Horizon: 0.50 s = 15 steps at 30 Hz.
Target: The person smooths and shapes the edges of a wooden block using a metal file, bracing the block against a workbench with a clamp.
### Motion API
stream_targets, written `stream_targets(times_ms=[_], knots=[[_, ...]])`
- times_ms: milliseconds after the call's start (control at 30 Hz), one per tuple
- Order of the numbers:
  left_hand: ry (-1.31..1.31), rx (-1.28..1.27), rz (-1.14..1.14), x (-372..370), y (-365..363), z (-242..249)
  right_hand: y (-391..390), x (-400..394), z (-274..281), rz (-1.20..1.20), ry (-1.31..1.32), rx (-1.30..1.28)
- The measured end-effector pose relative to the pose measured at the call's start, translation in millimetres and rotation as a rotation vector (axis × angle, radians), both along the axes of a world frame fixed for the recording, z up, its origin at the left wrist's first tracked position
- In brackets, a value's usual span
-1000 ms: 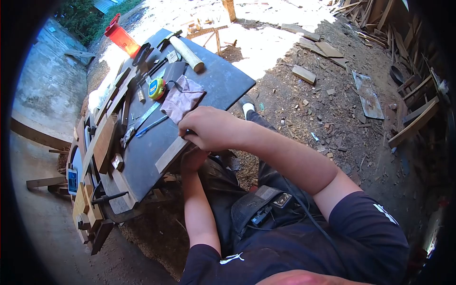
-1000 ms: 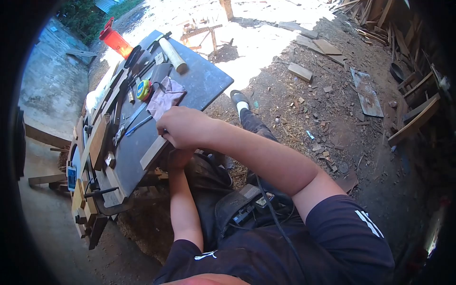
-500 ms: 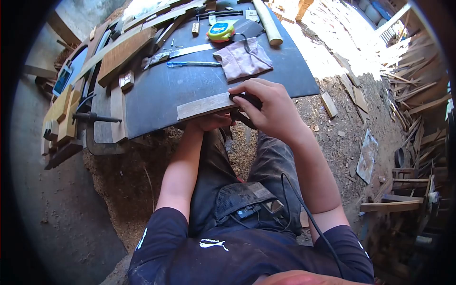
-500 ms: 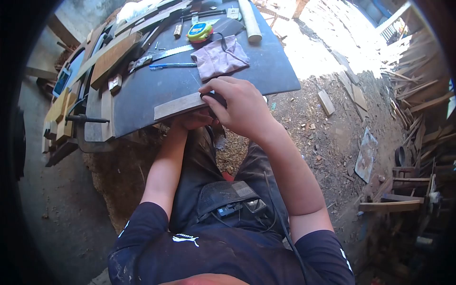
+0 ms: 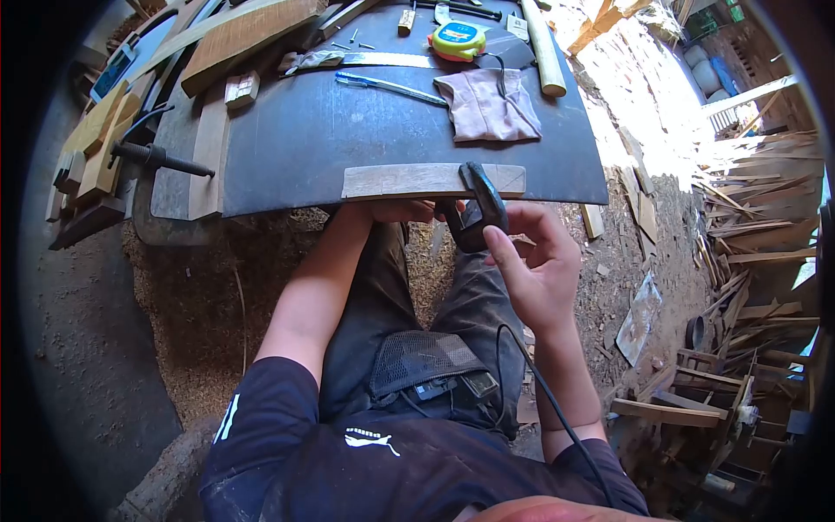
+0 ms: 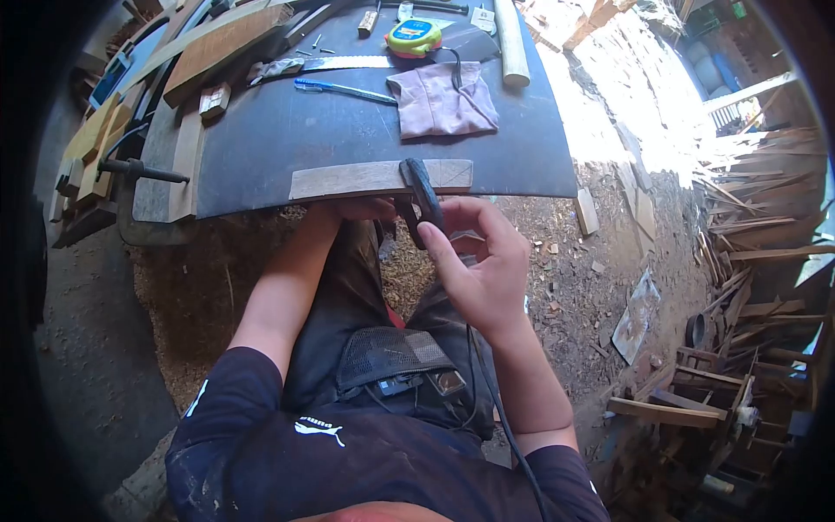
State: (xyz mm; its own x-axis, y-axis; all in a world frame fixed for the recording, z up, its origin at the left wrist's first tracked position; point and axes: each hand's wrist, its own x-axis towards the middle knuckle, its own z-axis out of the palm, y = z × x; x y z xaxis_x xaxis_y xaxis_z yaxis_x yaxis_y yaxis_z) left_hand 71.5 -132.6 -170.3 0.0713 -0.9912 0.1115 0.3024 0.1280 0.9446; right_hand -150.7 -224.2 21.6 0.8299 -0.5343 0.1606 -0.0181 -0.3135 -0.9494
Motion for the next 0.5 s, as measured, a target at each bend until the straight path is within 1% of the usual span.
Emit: stream_targets(times_ms=[67,100,200,233,333,433,500], knots=[[-0.015,0.002,-0.009,-1.3,-0.5,0.0,0.0,-4.1,-3.6,0.075,-0.066,0.186],[-0.019,0.004,-0.012,-1.6,-0.9,0.7,-5.6,-4.7,-5.9,0.122,-0.043,0.253],[-0.043,0.002,-0.011,-1.6,-1.5,3.0,-14.3,-2.7,-15.3,0.204,-0.057,0.309],[-0.048,0.004,-0.013,-0.4,-1.5,3.8,-18.2,-3.9,-13.0,0.224,0.039,0.287],[-0.079,0.008,-0.010,1.7,-1.7,5.4,-19.5,-1.4,-16.8,0.259,-0.010,0.257],[-0.114,0.009,0.006,5.6,-3.0,5.8,-29.8,1.4,-23.1,0.366,0.065,0.182],[-0.151,0.003,0.021,7.4,-4.8,8.3,-29.0,2.8,-23.0,0.387,0.068,0.189]])
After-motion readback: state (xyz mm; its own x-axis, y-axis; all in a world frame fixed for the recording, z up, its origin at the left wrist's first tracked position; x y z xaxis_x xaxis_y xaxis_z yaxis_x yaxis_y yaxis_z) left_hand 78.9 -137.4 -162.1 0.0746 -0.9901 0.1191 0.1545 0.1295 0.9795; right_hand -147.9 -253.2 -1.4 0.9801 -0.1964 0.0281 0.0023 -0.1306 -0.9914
